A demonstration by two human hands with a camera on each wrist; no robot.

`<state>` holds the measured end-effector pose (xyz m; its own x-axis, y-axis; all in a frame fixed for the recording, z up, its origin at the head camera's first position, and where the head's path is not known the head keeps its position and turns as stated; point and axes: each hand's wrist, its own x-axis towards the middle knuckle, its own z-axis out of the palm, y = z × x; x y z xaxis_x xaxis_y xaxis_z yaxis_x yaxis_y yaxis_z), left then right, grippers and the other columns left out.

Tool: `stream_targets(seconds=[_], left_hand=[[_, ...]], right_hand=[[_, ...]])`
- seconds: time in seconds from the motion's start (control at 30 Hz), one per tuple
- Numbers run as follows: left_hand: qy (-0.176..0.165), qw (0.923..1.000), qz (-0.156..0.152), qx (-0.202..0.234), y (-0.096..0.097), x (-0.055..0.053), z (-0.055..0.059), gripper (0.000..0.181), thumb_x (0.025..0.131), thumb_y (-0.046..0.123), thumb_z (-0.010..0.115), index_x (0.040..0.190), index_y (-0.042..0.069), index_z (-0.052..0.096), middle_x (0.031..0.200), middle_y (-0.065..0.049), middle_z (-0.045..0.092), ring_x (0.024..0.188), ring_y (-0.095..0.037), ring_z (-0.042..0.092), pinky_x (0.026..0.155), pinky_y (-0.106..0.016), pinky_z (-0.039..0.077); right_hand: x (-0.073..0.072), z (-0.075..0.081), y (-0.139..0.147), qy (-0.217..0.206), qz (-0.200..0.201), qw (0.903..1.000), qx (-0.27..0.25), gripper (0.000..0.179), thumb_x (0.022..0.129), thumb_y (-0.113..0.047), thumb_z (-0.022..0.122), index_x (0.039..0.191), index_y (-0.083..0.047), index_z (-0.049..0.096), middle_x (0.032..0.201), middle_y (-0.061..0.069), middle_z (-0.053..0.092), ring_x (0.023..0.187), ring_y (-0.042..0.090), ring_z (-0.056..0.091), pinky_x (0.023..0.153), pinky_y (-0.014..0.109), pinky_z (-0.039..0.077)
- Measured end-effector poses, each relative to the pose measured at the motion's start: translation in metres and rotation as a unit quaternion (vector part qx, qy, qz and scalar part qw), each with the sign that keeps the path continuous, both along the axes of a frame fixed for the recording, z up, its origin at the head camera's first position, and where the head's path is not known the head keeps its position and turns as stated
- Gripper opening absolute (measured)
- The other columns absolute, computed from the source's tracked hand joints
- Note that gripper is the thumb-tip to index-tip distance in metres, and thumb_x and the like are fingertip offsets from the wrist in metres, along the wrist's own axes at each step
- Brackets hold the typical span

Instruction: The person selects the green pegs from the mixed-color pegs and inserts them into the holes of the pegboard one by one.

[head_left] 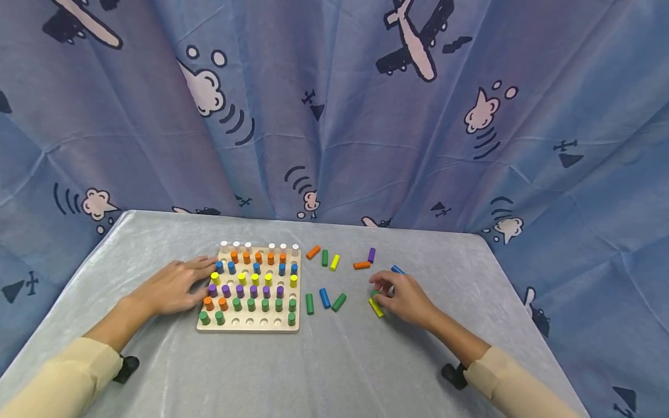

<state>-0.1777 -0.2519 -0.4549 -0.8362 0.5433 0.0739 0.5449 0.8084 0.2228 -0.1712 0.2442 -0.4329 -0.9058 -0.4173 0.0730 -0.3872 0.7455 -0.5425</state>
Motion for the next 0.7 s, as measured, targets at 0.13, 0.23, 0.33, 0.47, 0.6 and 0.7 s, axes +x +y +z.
stream_targets(seconds=[0.13, 0.23, 0.33, 0.47, 0.6, 0.7], left_hand=[[-0.001, 1.0, 0.0, 0.0, 0.0, 0.0, 0.0, 0.053, 0.093, 0.023, 0.06, 0.137, -0.006, 0.055, 0.148, -0.02, 0.048, 0.134, -0.044, 0.045, 0.101, -0.065, 0.04], [0.0, 1.0, 0.001, 0.0, -0.001, 0.0, 0.001, 0.054, 0.093, 0.023, 0.061, 0.137, -0.006, 0.055, 0.148, -0.02, 0.048, 0.135, -0.044, 0.045, 0.101, -0.065, 0.04], [-0.001, 1.0, 0.002, 0.001, -0.001, 0.0, 0.002, 0.054, 0.092, 0.022, 0.061, 0.138, -0.006, 0.054, 0.148, -0.021, 0.048, 0.135, -0.044, 0.044, 0.101, -0.065, 0.039], [-0.003, 1.0, 0.003, 0.002, 0.0, 0.001, 0.003, 0.054, 0.093, 0.022, 0.06, 0.139, -0.005, 0.054, 0.148, -0.021, 0.047, 0.135, -0.044, 0.044, 0.102, -0.065, 0.039], [-0.003, 1.0, 0.0, 0.001, 0.001, 0.002, 0.004, 0.053, 0.093, 0.023, 0.06, 0.137, -0.005, 0.055, 0.148, -0.021, 0.048, 0.134, -0.044, 0.045, 0.101, -0.065, 0.04], [0.0, 1.0, -0.002, 0.002, 0.001, 0.002, 0.003, 0.053, 0.093, 0.024, 0.061, 0.137, -0.006, 0.056, 0.147, -0.021, 0.049, 0.134, -0.044, 0.046, 0.1, -0.065, 0.04]], right_hand=[[-0.001, 0.008, -0.009, 0.019, 0.003, 0.9998, -0.009, 0.028, 0.083, -0.004, 0.078, 0.11, -0.004, 0.071, 0.089, -0.004, 0.069, 0.077, 0.008, 0.061, 0.072, 0.032, 0.053], [-0.001, 0.011, -0.018, 0.039, 0.012, 0.9989, -0.025, 0.027, 0.082, -0.003, 0.078, 0.109, -0.003, 0.071, 0.09, -0.003, 0.071, 0.077, 0.008, 0.062, 0.071, 0.032, 0.055], [-0.002, 0.013, -0.03, 0.049, 0.025, 0.9975, -0.044, 0.028, 0.084, -0.001, 0.076, 0.111, -0.002, 0.071, 0.092, -0.001, 0.071, 0.079, 0.009, 0.063, 0.072, 0.032, 0.055], [-0.002, 0.017, -0.047, 0.046, 0.042, 0.9961, -0.062, 0.03, 0.086, -0.002, 0.075, 0.115, -0.004, 0.069, 0.095, 0.0, 0.072, 0.082, 0.011, 0.064, 0.075, 0.036, 0.055], [0.0, 0.02, -0.062, 0.039, 0.067, 0.9937, -0.081, 0.031, 0.086, -0.002, 0.075, 0.116, -0.006, 0.069, 0.095, 0.0, 0.072, 0.084, 0.011, 0.065, 0.076, 0.038, 0.056], [0.001, 0.023, -0.074, 0.031, 0.082, 0.9913, -0.098, 0.032, 0.087, -0.003, 0.074, 0.118, -0.006, 0.068, 0.095, 0.0, 0.072, 0.084, 0.01, 0.066, 0.076, 0.04, 0.057]])
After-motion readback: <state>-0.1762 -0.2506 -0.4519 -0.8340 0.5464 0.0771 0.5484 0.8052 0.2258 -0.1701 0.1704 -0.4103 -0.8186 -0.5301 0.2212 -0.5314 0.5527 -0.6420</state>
